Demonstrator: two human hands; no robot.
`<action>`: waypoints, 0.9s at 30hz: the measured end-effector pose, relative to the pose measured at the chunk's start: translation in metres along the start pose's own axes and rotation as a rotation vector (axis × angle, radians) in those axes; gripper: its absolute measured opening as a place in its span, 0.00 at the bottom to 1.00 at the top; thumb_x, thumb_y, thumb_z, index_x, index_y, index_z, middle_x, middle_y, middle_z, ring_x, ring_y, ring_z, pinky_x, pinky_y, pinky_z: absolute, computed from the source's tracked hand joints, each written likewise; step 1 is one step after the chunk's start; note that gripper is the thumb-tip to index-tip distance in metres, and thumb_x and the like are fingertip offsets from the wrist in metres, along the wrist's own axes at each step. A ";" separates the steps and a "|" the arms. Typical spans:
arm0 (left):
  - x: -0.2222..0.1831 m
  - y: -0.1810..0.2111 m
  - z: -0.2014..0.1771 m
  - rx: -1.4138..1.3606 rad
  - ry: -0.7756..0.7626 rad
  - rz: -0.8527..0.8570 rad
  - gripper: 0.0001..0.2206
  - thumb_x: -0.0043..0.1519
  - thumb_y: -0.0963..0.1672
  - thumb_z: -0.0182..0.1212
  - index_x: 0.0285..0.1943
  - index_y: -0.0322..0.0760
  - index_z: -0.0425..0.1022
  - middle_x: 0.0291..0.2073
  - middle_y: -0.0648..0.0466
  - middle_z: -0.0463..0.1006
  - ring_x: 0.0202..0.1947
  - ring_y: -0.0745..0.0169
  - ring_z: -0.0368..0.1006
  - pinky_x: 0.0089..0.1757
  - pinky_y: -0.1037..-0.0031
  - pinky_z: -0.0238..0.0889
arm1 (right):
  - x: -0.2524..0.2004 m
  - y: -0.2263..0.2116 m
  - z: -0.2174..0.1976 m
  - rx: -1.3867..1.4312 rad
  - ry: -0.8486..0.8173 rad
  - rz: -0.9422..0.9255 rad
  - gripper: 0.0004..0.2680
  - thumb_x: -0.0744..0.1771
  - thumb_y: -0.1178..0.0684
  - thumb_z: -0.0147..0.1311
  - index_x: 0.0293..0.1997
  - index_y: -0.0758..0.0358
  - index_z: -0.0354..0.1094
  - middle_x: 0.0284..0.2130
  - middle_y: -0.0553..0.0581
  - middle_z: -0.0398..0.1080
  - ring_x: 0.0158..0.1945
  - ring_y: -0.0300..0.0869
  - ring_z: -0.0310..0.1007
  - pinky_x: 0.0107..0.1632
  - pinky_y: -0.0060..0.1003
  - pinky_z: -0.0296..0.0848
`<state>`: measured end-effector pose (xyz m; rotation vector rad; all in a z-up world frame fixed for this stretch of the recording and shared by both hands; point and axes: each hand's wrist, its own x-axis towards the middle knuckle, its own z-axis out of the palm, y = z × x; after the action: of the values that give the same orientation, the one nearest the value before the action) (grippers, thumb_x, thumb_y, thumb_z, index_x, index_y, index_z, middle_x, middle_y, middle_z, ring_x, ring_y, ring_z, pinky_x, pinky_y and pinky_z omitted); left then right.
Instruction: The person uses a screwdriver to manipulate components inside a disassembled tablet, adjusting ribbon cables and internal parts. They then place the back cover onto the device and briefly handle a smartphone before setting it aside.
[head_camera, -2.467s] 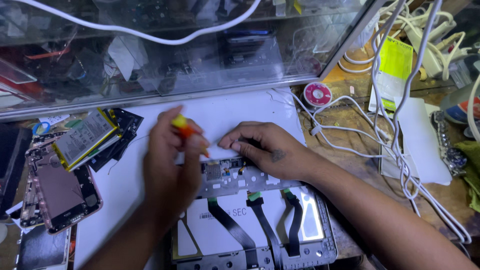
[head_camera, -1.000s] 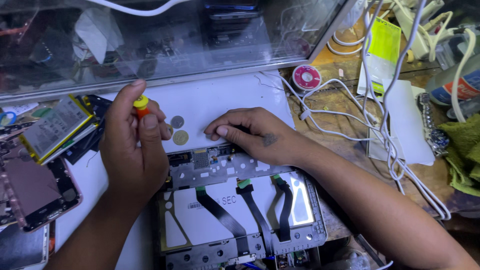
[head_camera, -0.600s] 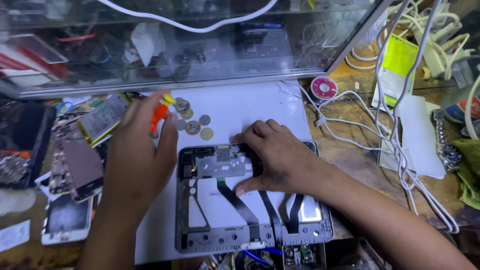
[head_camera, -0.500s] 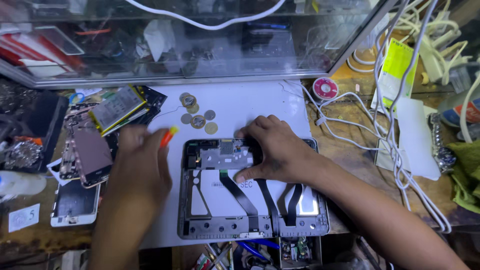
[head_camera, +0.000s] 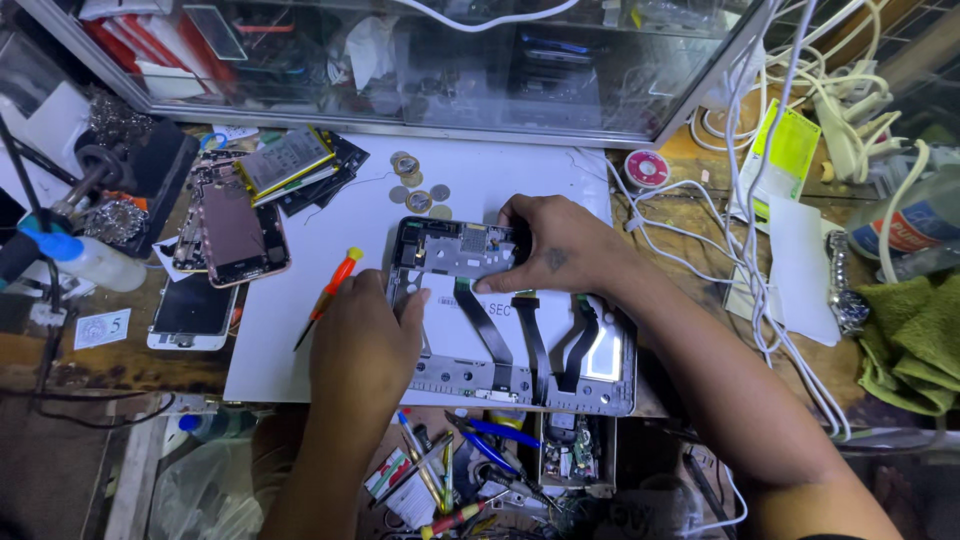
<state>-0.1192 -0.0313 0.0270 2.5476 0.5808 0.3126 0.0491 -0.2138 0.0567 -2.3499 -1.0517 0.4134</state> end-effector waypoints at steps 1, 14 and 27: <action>0.002 0.003 0.001 -0.031 0.006 -0.013 0.18 0.60 0.49 0.66 0.44 0.27 0.73 0.37 0.38 0.77 0.41 0.36 0.74 0.42 0.53 0.67 | -0.002 0.001 -0.002 -0.003 0.002 0.004 0.26 0.52 0.34 0.73 0.41 0.66 0.71 0.22 0.60 0.73 0.26 0.46 0.75 0.34 0.42 0.72; 0.003 0.025 0.003 0.180 0.176 -0.064 0.12 0.67 0.46 0.56 0.44 0.27 0.71 0.40 0.37 0.77 0.39 0.35 0.77 0.39 0.52 0.70 | -0.006 0.013 0.002 0.023 0.061 -0.233 0.27 0.59 0.33 0.68 0.51 0.67 0.72 0.41 0.65 0.75 0.45 0.53 0.76 0.48 0.44 0.73; 0.027 -0.020 -0.023 -0.221 0.041 -0.053 0.15 0.69 0.47 0.52 0.50 0.26 0.70 0.34 0.32 0.77 0.36 0.29 0.76 0.38 0.50 0.67 | -0.094 -0.053 0.010 -0.237 0.192 -0.392 0.42 0.59 0.26 0.63 0.73 0.67 0.50 0.70 0.74 0.52 0.73 0.68 0.47 0.70 0.62 0.50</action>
<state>-0.1097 0.0063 0.0384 2.3145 0.5940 0.3886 -0.0483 -0.2520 0.0854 -2.2468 -1.4893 -0.0857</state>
